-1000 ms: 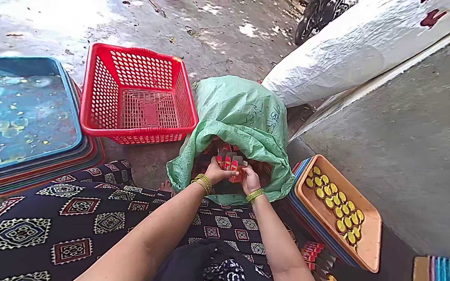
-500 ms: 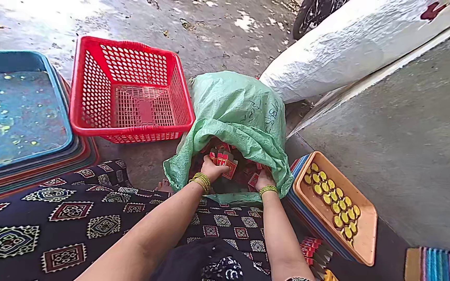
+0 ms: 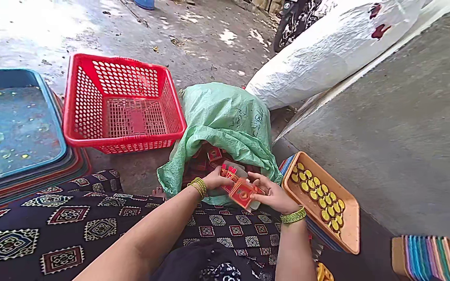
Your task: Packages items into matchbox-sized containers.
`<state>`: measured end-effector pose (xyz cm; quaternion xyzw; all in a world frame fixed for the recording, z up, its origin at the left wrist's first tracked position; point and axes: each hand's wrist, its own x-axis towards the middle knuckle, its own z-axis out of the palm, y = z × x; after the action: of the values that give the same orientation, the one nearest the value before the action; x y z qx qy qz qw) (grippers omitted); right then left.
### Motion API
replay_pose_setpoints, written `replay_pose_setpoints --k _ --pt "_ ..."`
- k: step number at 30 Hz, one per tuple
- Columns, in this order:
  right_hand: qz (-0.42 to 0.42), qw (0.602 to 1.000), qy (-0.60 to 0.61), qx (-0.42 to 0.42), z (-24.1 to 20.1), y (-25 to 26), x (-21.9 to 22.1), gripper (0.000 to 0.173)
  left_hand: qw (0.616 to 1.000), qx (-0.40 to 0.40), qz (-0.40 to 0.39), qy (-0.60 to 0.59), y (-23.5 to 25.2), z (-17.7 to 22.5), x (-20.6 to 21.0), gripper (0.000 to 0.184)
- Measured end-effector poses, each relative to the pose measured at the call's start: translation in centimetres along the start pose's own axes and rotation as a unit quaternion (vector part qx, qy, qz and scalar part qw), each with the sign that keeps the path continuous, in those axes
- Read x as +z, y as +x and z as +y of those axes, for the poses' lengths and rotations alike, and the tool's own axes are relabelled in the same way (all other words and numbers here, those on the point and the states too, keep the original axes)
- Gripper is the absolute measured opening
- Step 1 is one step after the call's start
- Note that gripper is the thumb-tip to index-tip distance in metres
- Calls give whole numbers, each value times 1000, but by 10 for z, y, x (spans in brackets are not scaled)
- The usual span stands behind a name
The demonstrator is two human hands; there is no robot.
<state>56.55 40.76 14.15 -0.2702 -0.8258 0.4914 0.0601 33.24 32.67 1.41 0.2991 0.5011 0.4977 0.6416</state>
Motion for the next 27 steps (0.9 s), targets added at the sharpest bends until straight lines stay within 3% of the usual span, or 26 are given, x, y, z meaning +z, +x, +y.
replay_pose_setpoints --k 3,5,6,10,13,15,17,20,23,27 --pt "-36 995 -92 33 -23 -20 -9 58 989 -23 -141 -28 -17 10 28 97" --pt "-19 987 -152 42 -35 -29 -10 46 980 -26 -197 -13 -27 12 41 99" --pt "-7 985 -169 39 -42 -34 -9 47 977 -22 -214 -3 -32 13 47 104" --pt "76 982 -173 1 -62 -48 9 61 971 49 -230 50 -45 9 69 129" --pt "173 967 -176 -70 -61 -65 23 61 973 98 -206 39 -56 8 85 128" --pt "274 934 -198 -117 -52 -84 33 74 975 126 -184 14 -65 7 96 128" --pt "344 917 -161 -121 -39 -108 42 107 969 174 -173 3 -76 6 109 133" --pt "322 939 27 -114 -9 -148 61 143 936 287 -200 33 -91 -2 131 132" --pt "283 935 173 -123 17 -177 86 148 903 338 -235 123 -92 -22 144 132" --pt "302 947 90 -60 51 -198 116 158 852 280 -228 380 -84 -44 140 149"
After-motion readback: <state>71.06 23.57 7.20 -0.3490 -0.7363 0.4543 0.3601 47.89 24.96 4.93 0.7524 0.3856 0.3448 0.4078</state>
